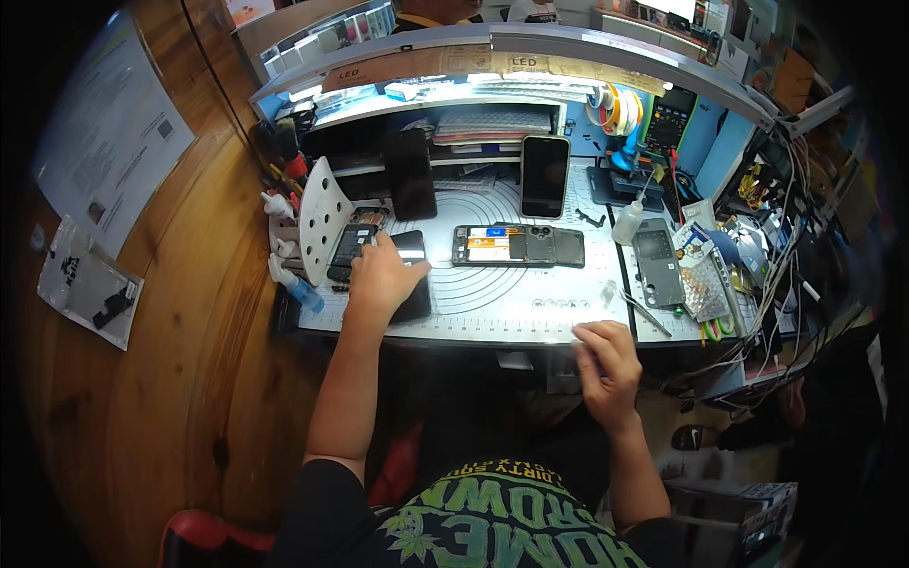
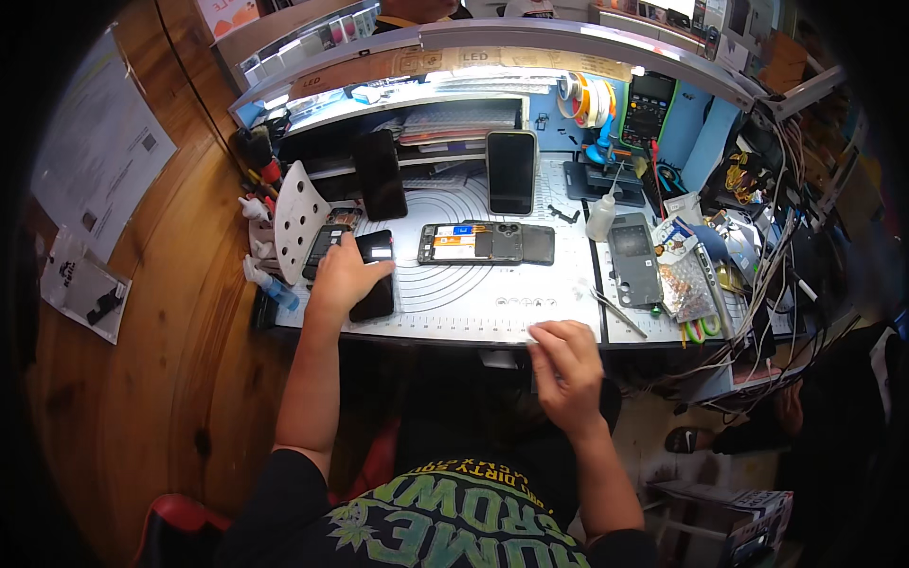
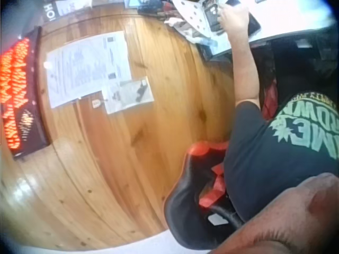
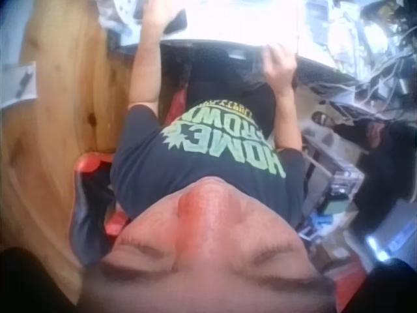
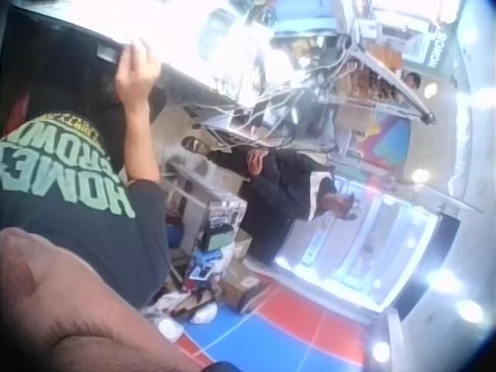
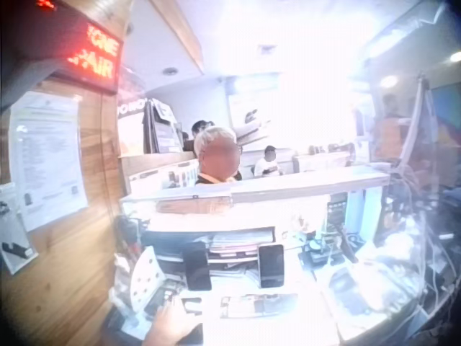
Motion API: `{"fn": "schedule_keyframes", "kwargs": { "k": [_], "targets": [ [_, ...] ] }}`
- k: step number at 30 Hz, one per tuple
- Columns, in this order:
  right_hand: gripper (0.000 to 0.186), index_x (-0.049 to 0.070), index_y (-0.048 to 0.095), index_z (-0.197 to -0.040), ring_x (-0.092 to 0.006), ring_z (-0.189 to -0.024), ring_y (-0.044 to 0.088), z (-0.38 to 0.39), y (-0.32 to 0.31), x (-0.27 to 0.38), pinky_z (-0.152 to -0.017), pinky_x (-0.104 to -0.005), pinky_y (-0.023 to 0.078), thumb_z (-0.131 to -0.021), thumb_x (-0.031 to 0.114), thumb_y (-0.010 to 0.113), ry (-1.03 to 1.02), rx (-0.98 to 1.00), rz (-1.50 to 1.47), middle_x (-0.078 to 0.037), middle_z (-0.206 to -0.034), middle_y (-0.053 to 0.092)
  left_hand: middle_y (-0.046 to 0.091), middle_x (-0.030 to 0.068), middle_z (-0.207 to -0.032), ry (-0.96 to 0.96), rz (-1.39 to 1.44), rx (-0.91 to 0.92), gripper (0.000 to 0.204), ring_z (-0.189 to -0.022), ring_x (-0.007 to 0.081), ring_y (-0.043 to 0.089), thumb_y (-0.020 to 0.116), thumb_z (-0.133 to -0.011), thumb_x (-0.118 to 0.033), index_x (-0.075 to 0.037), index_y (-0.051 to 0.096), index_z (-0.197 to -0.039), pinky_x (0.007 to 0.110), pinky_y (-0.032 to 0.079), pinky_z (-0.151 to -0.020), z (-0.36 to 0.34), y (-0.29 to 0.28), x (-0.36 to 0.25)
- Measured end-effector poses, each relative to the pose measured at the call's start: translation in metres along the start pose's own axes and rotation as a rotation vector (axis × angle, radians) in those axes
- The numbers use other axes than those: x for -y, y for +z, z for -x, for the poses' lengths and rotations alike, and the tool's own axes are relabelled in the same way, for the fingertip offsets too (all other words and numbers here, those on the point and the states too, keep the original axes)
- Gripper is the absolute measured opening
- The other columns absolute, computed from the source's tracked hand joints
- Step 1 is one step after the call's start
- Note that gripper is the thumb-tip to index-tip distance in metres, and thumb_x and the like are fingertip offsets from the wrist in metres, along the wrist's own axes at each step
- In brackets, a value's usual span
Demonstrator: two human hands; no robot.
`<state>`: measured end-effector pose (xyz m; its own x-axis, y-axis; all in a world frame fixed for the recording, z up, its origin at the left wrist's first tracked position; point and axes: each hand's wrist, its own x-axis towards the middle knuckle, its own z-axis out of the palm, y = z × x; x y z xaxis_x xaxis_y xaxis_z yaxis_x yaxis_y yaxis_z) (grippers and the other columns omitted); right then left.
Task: The person uses an electric screwdriver to remove screws from a phone, unclips internal components with a tool, removes a battery, and then cleans the internal casing with a cloth.
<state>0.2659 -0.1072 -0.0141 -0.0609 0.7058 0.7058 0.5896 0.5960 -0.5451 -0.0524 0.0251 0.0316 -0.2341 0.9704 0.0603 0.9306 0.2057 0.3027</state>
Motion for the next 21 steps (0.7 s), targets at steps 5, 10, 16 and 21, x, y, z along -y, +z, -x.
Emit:
{"fn": "schedule_keyframes", "kwargs": {
  "k": [5, 10, 16, 21],
  "targets": [
    [0.024, 0.001, 0.071, -0.108, -0.0326, -0.099, 0.065, -0.041, 0.065, 0.028, -0.085, -0.0404, 0.052, -0.085, -0.002, 0.073, -0.099, 0.134, -0.194, -0.014, -0.106, 0.069, 0.054, 0.0348, -0.135, -0.103, -0.019, 0.156, 0.111, -0.123, 0.0518, 0.058, 0.086, -0.071, -0.041, 0.008, 0.028, -0.151, 0.05, 0.051, -0.104, -0.008, 0.008, -0.001],
    [0.021, -0.002, 0.07, -0.111, -0.0303, -0.093, 0.069, -0.058, 0.117, 0.034, -0.08, -0.0382, 0.056, -0.09, 0.003, 0.071, 0.129, 0.224, -0.38, -0.016, -0.104, 0.07, 0.046, 0.0362, -0.14, -0.173, 0.001, 0.086, 0.121, -0.124, 0.0518, 0.056, 0.087, -0.067, -0.038, 0.007, 0.019, -0.157, 0.049, 0.047, -0.107, 0.002, 0.013, -0.017],
    [0.032, -0.007, 0.066, -0.125, -0.024, -0.102, 0.073, -0.06, 0.168, 0.016, -0.089, -0.0311, 0.057, -0.097, 0.009, 0.067, 0.446, 0.22, -0.675, -0.021, -0.118, 0.072, 0.043, 0.035, -0.134, -0.045, 0.288, -0.112, 0.121, -0.119, 0.0506, 0.057, 0.087, -0.064, -0.027, 0.007, 0.017, -0.157, 0.046, 0.049, -0.105, 0.012, 0.026, -0.002],
    [0.032, -0.006, 0.065, -0.131, -0.0195, -0.108, 0.071, -0.064, 0.174, 0.025, -0.095, -0.0305, 0.054, -0.102, 0.007, 0.062, 0.503, 0.251, -0.959, -0.016, -0.121, 0.072, 0.04, 0.0341, -0.141, 0.017, 0.57, -0.154, 0.115, -0.125, 0.0461, 0.055, 0.087, -0.064, -0.028, 0.007, 0.026, -0.155, 0.045, 0.048, -0.108, 0.026, 0.025, 0.018]
  ]
}}
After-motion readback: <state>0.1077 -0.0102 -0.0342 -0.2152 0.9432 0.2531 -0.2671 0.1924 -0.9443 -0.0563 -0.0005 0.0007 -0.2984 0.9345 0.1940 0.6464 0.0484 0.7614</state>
